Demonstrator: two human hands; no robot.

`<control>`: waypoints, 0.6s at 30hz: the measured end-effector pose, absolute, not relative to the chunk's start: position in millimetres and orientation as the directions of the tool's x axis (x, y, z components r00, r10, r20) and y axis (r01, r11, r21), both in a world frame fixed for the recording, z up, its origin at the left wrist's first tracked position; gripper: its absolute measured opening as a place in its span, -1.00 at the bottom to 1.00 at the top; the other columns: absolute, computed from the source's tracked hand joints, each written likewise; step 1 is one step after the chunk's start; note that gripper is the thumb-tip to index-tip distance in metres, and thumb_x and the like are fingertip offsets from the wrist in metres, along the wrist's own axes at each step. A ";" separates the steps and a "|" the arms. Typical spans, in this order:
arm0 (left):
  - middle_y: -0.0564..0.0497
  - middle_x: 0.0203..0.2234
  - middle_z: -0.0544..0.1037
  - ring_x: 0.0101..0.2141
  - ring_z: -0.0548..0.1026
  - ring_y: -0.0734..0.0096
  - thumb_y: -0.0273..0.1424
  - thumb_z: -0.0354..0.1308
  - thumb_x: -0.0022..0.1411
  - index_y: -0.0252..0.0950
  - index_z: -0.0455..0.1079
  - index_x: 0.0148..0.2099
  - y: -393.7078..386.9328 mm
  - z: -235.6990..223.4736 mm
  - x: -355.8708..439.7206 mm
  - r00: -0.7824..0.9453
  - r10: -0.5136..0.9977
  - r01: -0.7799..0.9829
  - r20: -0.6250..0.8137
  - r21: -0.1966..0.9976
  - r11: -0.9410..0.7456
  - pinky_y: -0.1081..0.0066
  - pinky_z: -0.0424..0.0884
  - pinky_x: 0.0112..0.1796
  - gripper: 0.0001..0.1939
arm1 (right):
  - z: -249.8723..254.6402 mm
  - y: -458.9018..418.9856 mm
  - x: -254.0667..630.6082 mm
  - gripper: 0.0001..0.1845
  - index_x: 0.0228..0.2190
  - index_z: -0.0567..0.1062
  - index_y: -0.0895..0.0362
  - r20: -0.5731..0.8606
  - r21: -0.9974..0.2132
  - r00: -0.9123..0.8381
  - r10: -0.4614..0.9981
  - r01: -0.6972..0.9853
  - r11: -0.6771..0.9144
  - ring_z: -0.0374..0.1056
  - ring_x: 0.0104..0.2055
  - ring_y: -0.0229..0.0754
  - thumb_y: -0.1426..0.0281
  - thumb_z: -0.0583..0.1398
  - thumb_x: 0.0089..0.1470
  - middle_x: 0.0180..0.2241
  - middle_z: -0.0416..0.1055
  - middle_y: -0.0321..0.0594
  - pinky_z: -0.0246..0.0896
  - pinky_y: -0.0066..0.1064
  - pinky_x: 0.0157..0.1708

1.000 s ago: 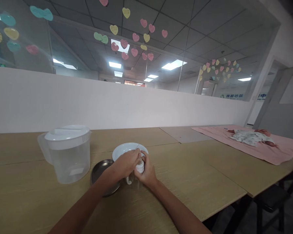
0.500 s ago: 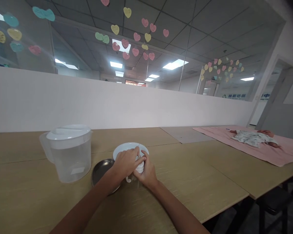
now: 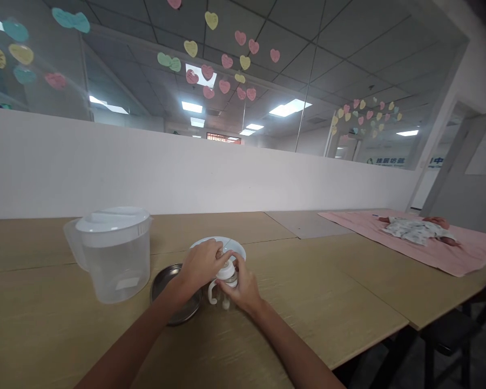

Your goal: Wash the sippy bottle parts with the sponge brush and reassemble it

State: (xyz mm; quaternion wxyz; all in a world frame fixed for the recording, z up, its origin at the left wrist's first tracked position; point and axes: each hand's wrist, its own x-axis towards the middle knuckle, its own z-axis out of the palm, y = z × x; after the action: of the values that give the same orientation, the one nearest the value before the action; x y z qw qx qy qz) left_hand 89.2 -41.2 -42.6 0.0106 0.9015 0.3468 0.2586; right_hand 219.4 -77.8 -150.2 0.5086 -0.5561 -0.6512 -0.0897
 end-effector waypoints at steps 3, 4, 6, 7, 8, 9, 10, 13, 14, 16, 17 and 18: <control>0.04 -0.48 0.43 -0.47 0.34 0.41 -0.18 -0.06 0.11 -0.26 0.28 -0.44 -38.4 -36.7 82.8 0.639 0.612 0.519 0.467 0.326 -0.790 0.45 0.16 -0.47 -0.73 | -149.2 -78.2 220.4 -0.40 -0.02 0.18 0.15 0.778 -0.409 0.075 0.624 0.814 0.412 0.35 -0.23 -0.15 0.14 0.14 -0.06 -0.24 0.40 -0.14 0.25 -0.41 -0.27; 0.04 -0.44 0.46 -0.43 0.36 0.40 -0.21 -0.04 0.10 -0.26 0.32 -0.40 -37.7 -34.3 80.9 0.642 0.605 0.475 0.470 0.375 -0.796 0.45 0.20 -0.44 -0.76 | -149.4 -78.1 220.6 -0.42 -0.03 0.19 0.16 0.777 -0.406 0.074 0.625 0.817 0.408 0.35 -0.23 -0.15 0.13 0.13 -0.06 -0.25 0.40 -0.14 0.25 -0.41 -0.27; 0.02 -0.35 0.49 -0.36 0.39 0.40 -0.27 -0.01 0.08 -0.26 0.38 -0.30 -36.9 -29.1 77.4 0.640 0.595 0.386 0.486 0.466 -0.796 0.44 0.27 -0.36 -0.77 | -150.2 -78.0 220.8 -0.43 -0.07 0.23 0.18 0.769 -0.409 0.094 0.632 0.832 0.375 0.36 -0.29 -0.15 0.11 0.13 -0.06 -0.30 0.41 -0.14 0.26 -0.41 -0.32; 0.01 -0.32 0.50 -0.33 0.41 0.39 -0.29 -0.01 0.08 -0.26 0.40 -0.26 -36.7 -26.4 75.9 0.633 0.592 0.344 0.498 0.504 -0.792 0.44 0.29 -0.33 -0.76 | -150.7 -78.0 220.7 -0.44 -0.09 0.24 0.19 0.766 -0.409 0.103 0.634 0.839 0.358 0.36 -0.31 -0.15 0.11 0.13 -0.06 -0.32 0.41 -0.14 0.26 -0.41 -0.34; 0.00 -0.29 0.51 -0.31 0.41 0.39 -0.29 -0.02 0.09 -0.25 0.41 -0.23 -36.8 -23.7 74.5 0.622 0.593 0.307 0.512 0.537 -0.786 0.43 0.31 -0.30 -0.74 | -150.9 -78.2 220.5 -0.44 -0.10 0.25 0.20 0.766 -0.406 0.106 0.634 0.844 0.350 0.36 -0.31 -0.15 0.11 0.13 -0.06 -0.33 0.41 -0.14 0.25 -0.41 -0.34; 0.00 -0.27 0.51 -0.29 0.42 0.39 -0.29 -0.03 0.10 -0.25 0.41 -0.21 -37.0 -21.1 73.2 0.609 0.596 0.275 0.524 0.565 -0.778 0.43 0.32 -0.29 -0.73 | -151.0 -78.4 220.2 -0.45 -0.10 0.26 0.20 0.768 -0.400 0.102 0.633 0.847 0.349 0.36 -0.31 -0.15 0.11 0.12 -0.05 -0.32 0.41 -0.14 0.25 -0.41 -0.34; 0.00 -0.26 0.52 -0.29 0.43 0.39 -0.29 -0.04 0.10 -0.25 0.42 -0.21 -37.3 -18.8 72.0 0.596 0.600 0.250 0.533 0.587 -0.770 0.42 0.33 -0.28 -0.72 | -151.0 -78.8 219.9 -0.46 -0.10 0.26 0.20 0.770 -0.395 0.094 0.632 0.848 0.355 0.36 -0.30 -0.16 0.12 0.12 -0.05 -0.31 0.41 -0.13 0.25 -0.41 -0.33; 0.00 -0.25 0.52 -0.30 0.44 0.39 -0.28 -0.03 0.09 -0.26 0.44 -0.23 -37.6 -14.2 69.4 0.567 0.615 0.210 0.549 0.625 -0.752 0.40 0.36 -0.27 -0.71 | -150.8 -79.5 218.8 -0.53 -0.12 0.30 0.19 0.784 -0.374 0.069 0.617 0.845 0.381 0.35 -0.26 -0.16 0.15 0.10 -0.01 -0.27 0.40 -0.12 0.24 -0.40 -0.28; -0.01 -0.25 0.53 -0.30 0.44 0.38 -0.28 -0.02 0.09 -0.26 0.44 -0.23 -37.3 -13.6 68.8 0.559 0.618 0.205 0.553 0.630 -0.749 0.40 0.37 -0.27 -0.72 | -150.7 -79.6 218.5 -0.56 -0.14 0.32 0.18 0.793 -0.366 0.063 0.605 0.844 0.391 0.34 -0.24 -0.16 0.16 0.09 0.00 -0.26 0.40 -0.11 0.24 -0.39 -0.25; -0.01 -0.26 0.53 -0.31 0.45 0.39 -0.28 -0.01 0.08 -0.26 0.44 -0.23 -36.3 -13.4 67.7 0.547 0.620 0.200 0.562 0.631 -0.749 0.39 0.38 -0.27 -0.72 | -149.9 -79.9 218.1 -0.61 -0.18 0.35 0.17 0.816 -0.349 0.060 0.576 0.845 0.406 0.32 -0.20 -0.16 0.18 0.09 0.01 -0.25 0.40 -0.11 0.22 -0.37 -0.21; -0.01 -0.26 0.53 -0.31 0.45 0.39 -0.28 0.00 0.08 -0.26 0.44 -0.22 -35.6 -13.6 67.3 0.542 0.619 0.200 0.568 0.629 -0.751 0.40 0.38 -0.27 -0.72 | -148.8 -80.4 217.8 -0.62 -0.20 0.36 0.17 0.823 -0.343 0.062 0.565 0.846 0.408 0.32 -0.20 -0.15 0.18 0.09 0.00 -0.26 0.40 -0.11 0.21 -0.36 -0.20; -0.01 -0.27 0.53 -0.31 0.45 0.39 -0.28 0.00 0.08 -0.26 0.44 -0.21 -35.1 -13.9 66.8 0.538 0.618 0.202 0.573 0.625 -0.754 0.40 0.38 -0.27 -0.72 | -146.9 -81.2 217.6 -0.63 -0.22 0.38 0.17 0.827 -0.342 0.066 0.559 0.847 0.406 0.31 -0.21 -0.15 0.18 0.10 0.00 -0.28 0.40 -0.11 0.21 -0.36 -0.21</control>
State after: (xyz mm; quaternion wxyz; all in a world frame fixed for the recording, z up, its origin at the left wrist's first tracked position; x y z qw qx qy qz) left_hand 66.8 -35.1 -13.9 0.2515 0.8400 0.2441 0.4141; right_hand 217.6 -81.2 -146.9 0.5062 -0.5258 -0.6685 -0.1426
